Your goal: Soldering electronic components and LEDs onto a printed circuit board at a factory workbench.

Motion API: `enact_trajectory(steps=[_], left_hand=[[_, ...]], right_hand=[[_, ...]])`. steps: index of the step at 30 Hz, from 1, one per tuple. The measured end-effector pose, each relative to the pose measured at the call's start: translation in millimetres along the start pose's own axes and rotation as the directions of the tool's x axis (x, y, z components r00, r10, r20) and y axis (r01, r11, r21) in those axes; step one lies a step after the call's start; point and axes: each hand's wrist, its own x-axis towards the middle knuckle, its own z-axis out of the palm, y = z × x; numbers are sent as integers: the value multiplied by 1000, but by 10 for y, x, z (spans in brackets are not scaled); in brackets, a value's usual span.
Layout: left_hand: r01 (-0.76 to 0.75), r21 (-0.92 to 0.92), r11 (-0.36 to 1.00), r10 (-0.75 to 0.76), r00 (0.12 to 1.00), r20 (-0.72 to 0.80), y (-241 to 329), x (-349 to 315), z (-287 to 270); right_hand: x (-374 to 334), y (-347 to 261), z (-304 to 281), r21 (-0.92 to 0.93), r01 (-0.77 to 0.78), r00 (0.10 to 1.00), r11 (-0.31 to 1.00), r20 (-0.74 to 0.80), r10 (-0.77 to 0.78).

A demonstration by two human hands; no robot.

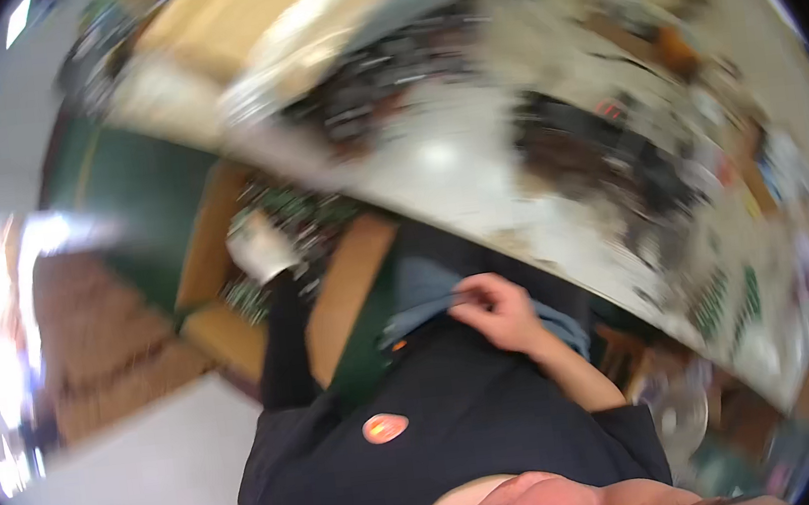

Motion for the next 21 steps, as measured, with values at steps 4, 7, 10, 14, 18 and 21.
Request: enact_trajectory(steps=[4,7,10,14,18,21], left_hand=[[510,1,860,-418,703,576,212,50,111],[416,32,909,-351,721,597,406,154,-92],[363,367,856,-515,653,556,590,279,-260],[14,220,975,-175,656,734,840,377,133],[40,-2,999,-29,770,638,1070,469,31],[58,-145,988,31,840,542,1123,465,-128]], right_hand=[[-49,227,85,18,139,990,990,21,-139],[-166,234,6,6,170,984,985,46,-170],[-246,236,-18,32,210,978,977,-16,-209],[-324,315,-176,11,181,982,983,-51,-181],[-341,367,-250,-71,225,973,972,-33,-228],[-398,402,-309,-89,222,973,971,-40,-227]])
